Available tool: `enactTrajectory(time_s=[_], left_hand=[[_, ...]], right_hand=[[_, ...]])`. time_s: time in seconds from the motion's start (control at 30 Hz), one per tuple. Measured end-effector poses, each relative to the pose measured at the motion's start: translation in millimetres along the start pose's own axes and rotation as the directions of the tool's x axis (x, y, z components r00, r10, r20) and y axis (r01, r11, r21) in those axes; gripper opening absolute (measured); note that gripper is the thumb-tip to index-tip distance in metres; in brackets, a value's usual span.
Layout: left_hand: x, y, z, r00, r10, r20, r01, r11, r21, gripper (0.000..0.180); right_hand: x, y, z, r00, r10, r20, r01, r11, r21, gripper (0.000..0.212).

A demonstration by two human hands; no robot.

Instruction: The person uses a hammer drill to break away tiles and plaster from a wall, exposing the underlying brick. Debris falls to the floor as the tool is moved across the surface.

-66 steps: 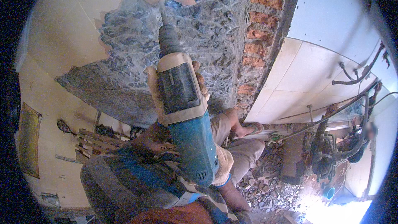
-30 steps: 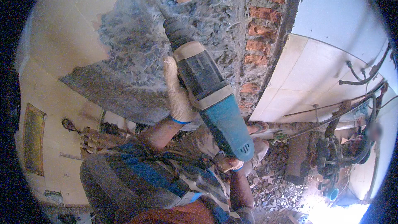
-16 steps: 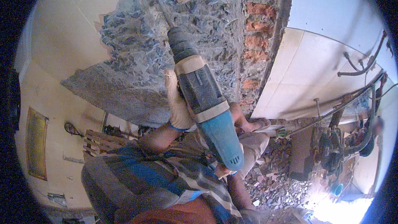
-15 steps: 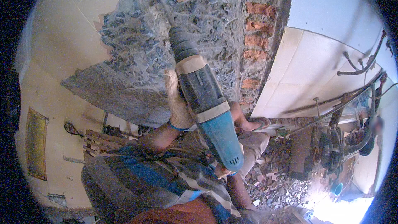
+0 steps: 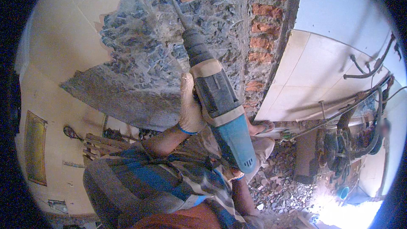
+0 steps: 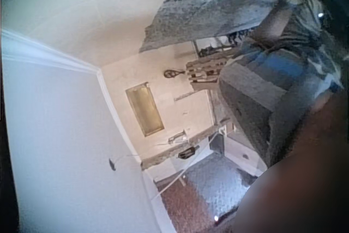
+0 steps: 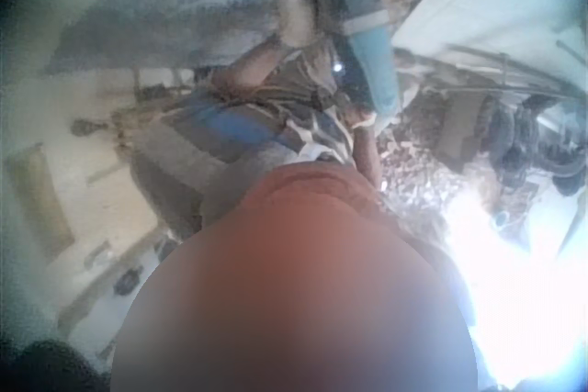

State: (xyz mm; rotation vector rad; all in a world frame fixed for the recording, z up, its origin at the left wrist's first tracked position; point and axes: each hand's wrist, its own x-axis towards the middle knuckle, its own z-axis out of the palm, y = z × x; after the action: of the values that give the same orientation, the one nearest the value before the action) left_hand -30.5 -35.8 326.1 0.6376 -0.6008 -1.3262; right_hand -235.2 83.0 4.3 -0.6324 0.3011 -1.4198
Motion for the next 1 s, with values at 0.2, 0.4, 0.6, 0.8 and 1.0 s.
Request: enactTrajectory(time_s=[0.2, 0.4, 0.6, 0.8, 1.0], left_hand=[[5.7, 3.6, 3.6, 0.991, 0.013, 0.133, -0.002, 0.996, -0.087, 0.083], [5.3, 17.1, 6.0, 0.953, 0.076, 0.294, -0.011, 0.976, -0.216, 0.07], [2.3, 31.3, 11.5, 0.971, 0.166, 0.17, -0.16, 0.986, -0.045, 0.068], [-1.6, 36.3, 46.5, 0.966, 0.248, 0.076, -0.256, 0.957, 0.14, 0.06], [15.5, 19.5, 66.8, 0.981, 0.196, 0.006, -0.196, 0.978, 0.07, 0.056]], right_hand=[[5.6, -18.2, 14.7, 0.999, 0.006, 0.038, 0.0, 0.986, -0.165, 0.121], [20.1, -26.6, 28.4, 0.986, 0.014, 0.169, 0.055, 0.915, -0.399, 0.122], [28.7, -38.4, 69.3, 0.982, 0.014, 0.19, 0.062, 0.921, -0.385, 0.123], [43.4, -80.1, 138.2, 0.999, -0.025, -0.022, 0.023, 0.994, -0.106, 0.099], [83.1, -124.5, 162.2, 0.999, 0.027, -0.037, -0.022, 0.992, 0.127, 0.086]])
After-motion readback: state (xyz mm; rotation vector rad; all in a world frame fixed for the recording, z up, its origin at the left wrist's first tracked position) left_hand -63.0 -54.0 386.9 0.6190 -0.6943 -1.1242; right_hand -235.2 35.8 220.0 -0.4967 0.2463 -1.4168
